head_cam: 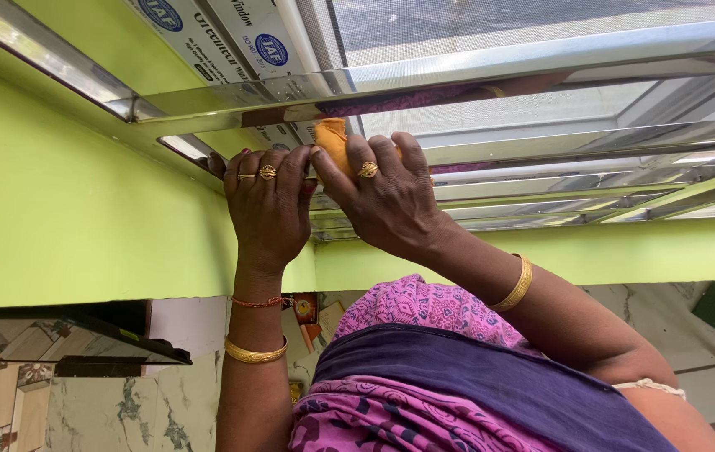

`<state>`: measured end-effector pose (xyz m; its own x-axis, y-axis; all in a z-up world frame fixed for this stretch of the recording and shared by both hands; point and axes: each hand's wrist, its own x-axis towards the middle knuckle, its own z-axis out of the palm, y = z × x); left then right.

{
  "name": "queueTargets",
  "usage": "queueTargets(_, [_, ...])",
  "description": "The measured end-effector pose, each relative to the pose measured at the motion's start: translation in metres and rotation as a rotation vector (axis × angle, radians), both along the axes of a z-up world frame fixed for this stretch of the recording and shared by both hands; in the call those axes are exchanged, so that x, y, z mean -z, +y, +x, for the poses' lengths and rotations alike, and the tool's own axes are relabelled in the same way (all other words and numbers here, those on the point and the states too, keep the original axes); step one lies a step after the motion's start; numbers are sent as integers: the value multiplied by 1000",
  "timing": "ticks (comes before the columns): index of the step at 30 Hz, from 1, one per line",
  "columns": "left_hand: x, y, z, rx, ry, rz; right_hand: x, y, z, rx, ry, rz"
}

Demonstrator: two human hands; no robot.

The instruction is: The person cleans a set of metal window grills using a cloth, wiping the length of multiple bars.

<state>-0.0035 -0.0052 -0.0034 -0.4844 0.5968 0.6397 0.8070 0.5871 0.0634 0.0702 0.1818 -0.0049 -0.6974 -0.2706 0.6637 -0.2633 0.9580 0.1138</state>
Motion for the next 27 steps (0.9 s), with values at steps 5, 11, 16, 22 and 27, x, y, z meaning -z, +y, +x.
queueTargets(5, [-3,1,2,-4,-15,-8,6,22,12,19,88,19])
queueTargets(11, [-3,1,3,-3,-25,5,9,83,48,111,104,18])
queueTargets(16, [-4,3,3,-7,-15,-1,6,125,80,184,87,-22])
queueTargets(22, [-4,3,2,-7,9,-8,14,174,104,291,122,-40])
queueTargets(27, [-2,4,2,-23,4,-23,26,222,128,387,108,-21])
